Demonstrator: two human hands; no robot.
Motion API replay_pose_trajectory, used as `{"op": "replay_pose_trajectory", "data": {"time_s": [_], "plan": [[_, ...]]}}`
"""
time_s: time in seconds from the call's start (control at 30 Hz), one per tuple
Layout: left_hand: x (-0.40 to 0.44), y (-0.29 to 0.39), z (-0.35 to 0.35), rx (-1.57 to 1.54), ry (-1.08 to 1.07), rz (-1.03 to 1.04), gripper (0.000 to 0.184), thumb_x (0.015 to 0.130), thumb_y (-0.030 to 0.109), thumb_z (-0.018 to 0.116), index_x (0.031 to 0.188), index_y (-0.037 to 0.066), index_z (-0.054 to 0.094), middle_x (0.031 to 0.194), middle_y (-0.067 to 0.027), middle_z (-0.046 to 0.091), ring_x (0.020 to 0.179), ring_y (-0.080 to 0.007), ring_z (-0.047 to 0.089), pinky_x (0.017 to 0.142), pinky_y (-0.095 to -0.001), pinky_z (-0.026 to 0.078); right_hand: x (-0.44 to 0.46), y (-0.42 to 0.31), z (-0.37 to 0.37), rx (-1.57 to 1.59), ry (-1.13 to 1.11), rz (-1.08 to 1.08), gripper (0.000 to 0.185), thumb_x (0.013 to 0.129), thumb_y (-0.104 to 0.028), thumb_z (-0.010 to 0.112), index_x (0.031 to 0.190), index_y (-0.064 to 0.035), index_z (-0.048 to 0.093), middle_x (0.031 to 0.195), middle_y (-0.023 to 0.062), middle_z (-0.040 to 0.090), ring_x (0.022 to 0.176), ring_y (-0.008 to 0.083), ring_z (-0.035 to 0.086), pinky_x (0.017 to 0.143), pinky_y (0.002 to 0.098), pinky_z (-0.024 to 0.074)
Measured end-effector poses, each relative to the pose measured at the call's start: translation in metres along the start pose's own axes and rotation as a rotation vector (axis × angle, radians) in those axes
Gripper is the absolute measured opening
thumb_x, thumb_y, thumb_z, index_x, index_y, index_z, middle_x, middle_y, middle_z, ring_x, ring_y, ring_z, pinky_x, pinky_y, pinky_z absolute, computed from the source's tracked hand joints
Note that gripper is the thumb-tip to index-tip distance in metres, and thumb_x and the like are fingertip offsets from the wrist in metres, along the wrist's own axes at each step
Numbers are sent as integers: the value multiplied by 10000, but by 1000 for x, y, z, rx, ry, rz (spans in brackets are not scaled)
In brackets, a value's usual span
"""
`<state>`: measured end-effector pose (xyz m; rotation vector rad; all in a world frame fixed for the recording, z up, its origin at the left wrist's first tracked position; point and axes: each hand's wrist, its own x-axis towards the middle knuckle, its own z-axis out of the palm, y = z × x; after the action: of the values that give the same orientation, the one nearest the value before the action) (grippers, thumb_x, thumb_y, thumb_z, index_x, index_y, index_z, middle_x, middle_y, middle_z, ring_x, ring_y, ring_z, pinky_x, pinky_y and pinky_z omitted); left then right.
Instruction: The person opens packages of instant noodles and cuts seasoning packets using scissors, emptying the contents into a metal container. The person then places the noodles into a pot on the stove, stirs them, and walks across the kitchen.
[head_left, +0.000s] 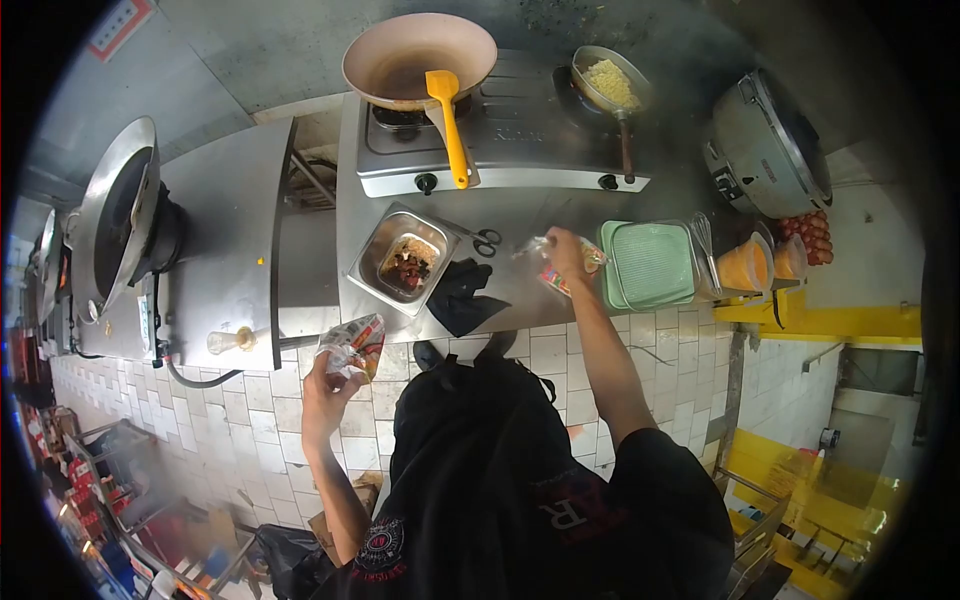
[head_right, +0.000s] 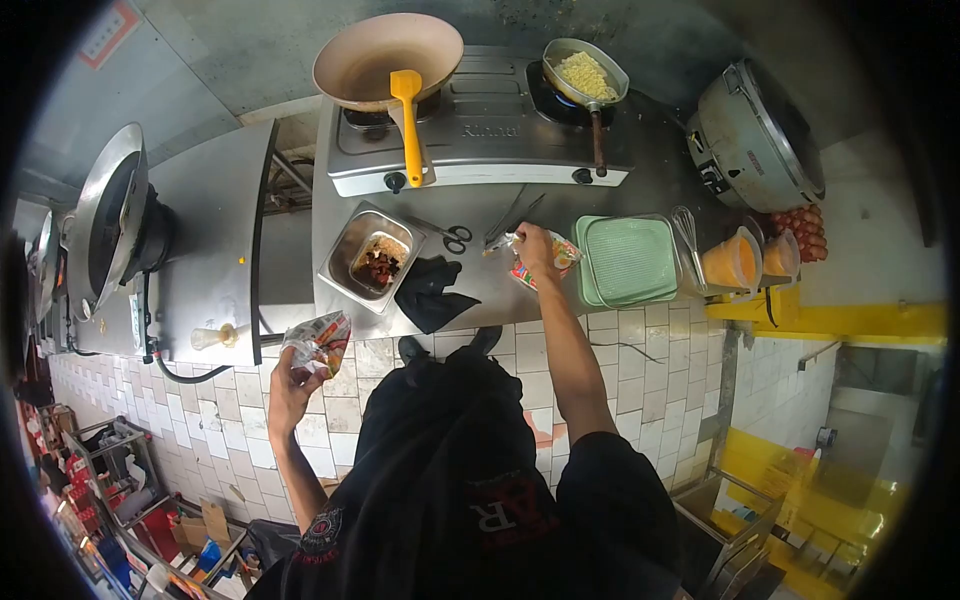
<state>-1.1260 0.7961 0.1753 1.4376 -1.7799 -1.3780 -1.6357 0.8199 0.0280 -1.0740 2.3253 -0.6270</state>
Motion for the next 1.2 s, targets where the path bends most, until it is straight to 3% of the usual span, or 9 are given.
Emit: {"op": "replay_pose_trajectory", "data": {"time_s": [0.1, 0.17, 0.3, 0.4, 0.63, 0.93, 1.0, 1.03, 1.2], "plan": [[0, 15, -4, 80, -37, -58, 524, 787, 99, 779, 1205, -69, 512, 736, -121, 643, 610, -145, 574, 591, -299, 471, -4, -3, -6, 10, 144, -124, 310, 668, -62, 802, 941, -22, 660, 806, 142, 692, 777, 305, 667, 756, 398, 511], [-1, 8, -2, 76, -26, -59, 538, 790, 99, 777, 1227, -61, 507, 734, -127, 652, 619, -148, 586, 601, -300, 479, -7, -6, -10, 121, 138, -78, 331, 672, -77, 803, 973, -34, 673, 886, 152, 703, 819, 304, 672, 786, 389, 517], [3, 5, 2, 46, -40, -19, 540, 798, 86, 766, 1243, -58, 494, 799, -145, 681, 641, -162, 616, 617, -300, 496, -10, 4, 10, -83, 109, -233, 429, 716, -95, 775, 1134, -72, 683, 989, 182, 701, 968, 345, 655, 890, 419, 505], [6, 12, 5, 50, -63, -1, 516, 802, 70, 756, 1231, -55, 497, 835, -151, 691, 651, -167, 628, 619, -300, 501, -11, 4, 22, -72, 136, -186, 416, 747, -104, 755, 1154, -65, 679, 1031, 205, 689, 998, 382, 634, 911, 436, 494], [10, 13, 5, 66, -97, -2, 470, 805, 50, 751, 1198, -46, 512, 835, -139, 697, 643, -159, 628, 609, -296, 498, -17, -24, 5, -56, 25, -63, 285, 774, -105, 736, 1044, -22, 696, 1057, 238, 662, 998, 410, 620, 880, 456, 498], [18, 7, 10, 36, -166, -5, 530, 802, 33, 749, 1253, -67, 488, 809, -142, 693, 633, -147, 621, 597, -291, 489, 3, -6, 13, -331, -138, -272, 219, 859, -83, 631, 1049, 24, 611, 1113, 229, 632, 1027, 412, 613, 883, 477, 497], [16, 14, 13, 59, -158, -6, 544, 800, 34, 750, 1262, -73, 483, 803, -142, 689, 629, -149, 617, 598, -291, 489, 0, -6, 9, -455, -139, -424, 121, 881, -84, 607, 959, 9, 612, 974, 237, 641, 986, 429, 602, 831, 484, 475], [14, 20, 14, 87, -153, -12, 558, 798, 35, 751, 1270, -79, 477, 798, -142, 686, 625, -150, 614, 599, -292, 489, -3, -7, 2, -465, -186, -385, 150, 872, -85, 613, 979, 20, 608, 1029, 239, 637, 1007, 425, 604, 844, 484, 479], [8, 36, 27, 125, -221, -14, 578, 774, 74, 767, 1274, -45, 503, 802, -203, 673, 713, -264, 671, 649, -360, 507, -111, -152, -89, -95, -381, -268, 197, 858, -131, 654, 952, 33, 596, 1002, 233, 638, 952, 418, 601, 791, 449, 467]]}}
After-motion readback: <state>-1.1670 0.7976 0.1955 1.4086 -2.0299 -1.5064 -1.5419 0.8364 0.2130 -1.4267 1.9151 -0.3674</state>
